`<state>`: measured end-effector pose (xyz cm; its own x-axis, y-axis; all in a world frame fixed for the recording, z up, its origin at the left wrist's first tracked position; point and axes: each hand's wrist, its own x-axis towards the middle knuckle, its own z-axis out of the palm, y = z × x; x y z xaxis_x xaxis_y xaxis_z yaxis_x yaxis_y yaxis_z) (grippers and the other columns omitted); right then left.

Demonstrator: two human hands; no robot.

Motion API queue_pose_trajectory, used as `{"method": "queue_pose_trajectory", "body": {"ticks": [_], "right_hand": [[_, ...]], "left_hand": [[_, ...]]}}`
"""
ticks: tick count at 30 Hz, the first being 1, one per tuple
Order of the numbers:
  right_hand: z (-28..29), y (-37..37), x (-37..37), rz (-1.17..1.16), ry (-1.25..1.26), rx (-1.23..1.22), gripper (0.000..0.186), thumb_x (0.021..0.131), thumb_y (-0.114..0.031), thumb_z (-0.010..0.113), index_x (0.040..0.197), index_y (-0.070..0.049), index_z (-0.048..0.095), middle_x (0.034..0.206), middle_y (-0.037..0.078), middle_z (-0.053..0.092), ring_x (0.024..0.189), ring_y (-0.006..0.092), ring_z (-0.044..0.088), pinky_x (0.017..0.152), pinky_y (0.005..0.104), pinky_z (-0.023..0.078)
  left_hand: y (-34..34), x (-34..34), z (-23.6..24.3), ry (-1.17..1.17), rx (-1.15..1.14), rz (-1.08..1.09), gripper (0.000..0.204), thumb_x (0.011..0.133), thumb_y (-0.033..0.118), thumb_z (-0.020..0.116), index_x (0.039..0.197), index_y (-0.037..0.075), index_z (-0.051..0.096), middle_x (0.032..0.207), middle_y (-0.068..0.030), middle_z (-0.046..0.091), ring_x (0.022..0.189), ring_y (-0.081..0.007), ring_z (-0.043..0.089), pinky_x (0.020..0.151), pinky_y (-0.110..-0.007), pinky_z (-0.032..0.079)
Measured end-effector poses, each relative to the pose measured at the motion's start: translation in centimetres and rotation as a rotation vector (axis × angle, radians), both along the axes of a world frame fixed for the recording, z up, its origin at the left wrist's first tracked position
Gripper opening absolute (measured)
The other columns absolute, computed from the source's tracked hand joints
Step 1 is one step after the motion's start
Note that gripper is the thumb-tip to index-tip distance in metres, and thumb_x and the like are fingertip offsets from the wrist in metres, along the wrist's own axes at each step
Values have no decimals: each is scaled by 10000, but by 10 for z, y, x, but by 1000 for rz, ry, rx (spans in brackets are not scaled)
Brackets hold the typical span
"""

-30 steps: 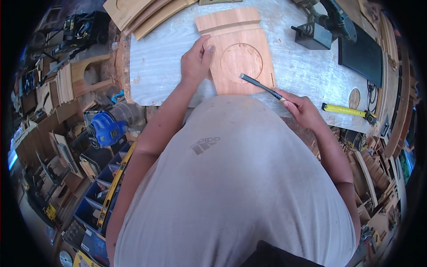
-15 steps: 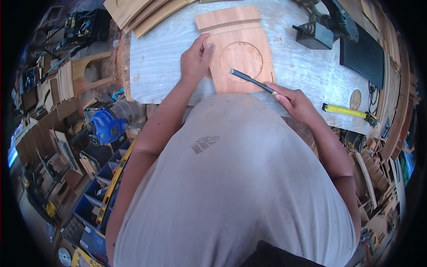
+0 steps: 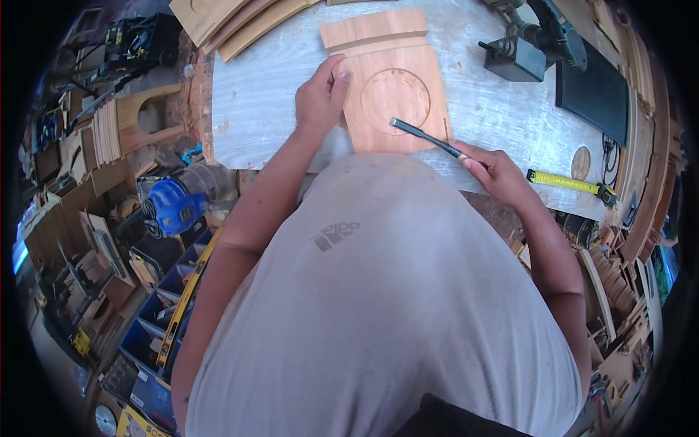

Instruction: Using a chisel to carve out a circular recess in a block of wood.

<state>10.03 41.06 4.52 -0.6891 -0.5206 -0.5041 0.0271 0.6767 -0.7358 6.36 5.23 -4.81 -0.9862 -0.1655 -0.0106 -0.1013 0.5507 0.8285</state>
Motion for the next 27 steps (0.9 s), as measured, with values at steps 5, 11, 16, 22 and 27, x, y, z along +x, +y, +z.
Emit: {"method": "queue_pose_trajectory", "body": {"ticks": [5,11,16,22,27], "right_hand": [[-1,-1,0,12,42,4,391,1050,-234,577,1441,-227,597,1339,115,680,1170,334,684,1009,376,520],[2,-25,-4,-11,-51,59,399,1046,-241,584,1445,-224,593,1330,123,683,1159,334,690,999,377,524],[-6,-10,-4,17,48,-9,401,1047,-241,584,1448,-235,591,1314,133,689,1130,335,701,984,382,529],[7,4,-7,45,-15,35,396,1051,-235,577,1446,-226,593,1325,119,688,1156,331,690,1003,384,522],[4,4,-5,42,25,23,394,1053,-237,571,1445,-214,594,1333,120,683,1164,329,686,999,384,523]], "left_hand": [[0,0,1,12,-25,1,342,980,262,671,1309,169,654,733,-77,646,625,-215,643,635,-359,530],[0,0,4,-6,-20,8,348,977,259,674,1313,171,654,742,-76,656,633,-213,652,642,-360,534],[1,-1,0,-15,22,14,352,979,250,672,1320,168,650,739,-75,654,638,-210,652,655,-358,537],[1,0,8,-42,-9,8,355,982,255,670,1327,176,646,744,-70,654,651,-213,655,666,-362,540],[2,-1,6,-23,-24,13,346,983,248,666,1321,177,648,737,-73,652,633,-204,645,650,-359,535]]}}
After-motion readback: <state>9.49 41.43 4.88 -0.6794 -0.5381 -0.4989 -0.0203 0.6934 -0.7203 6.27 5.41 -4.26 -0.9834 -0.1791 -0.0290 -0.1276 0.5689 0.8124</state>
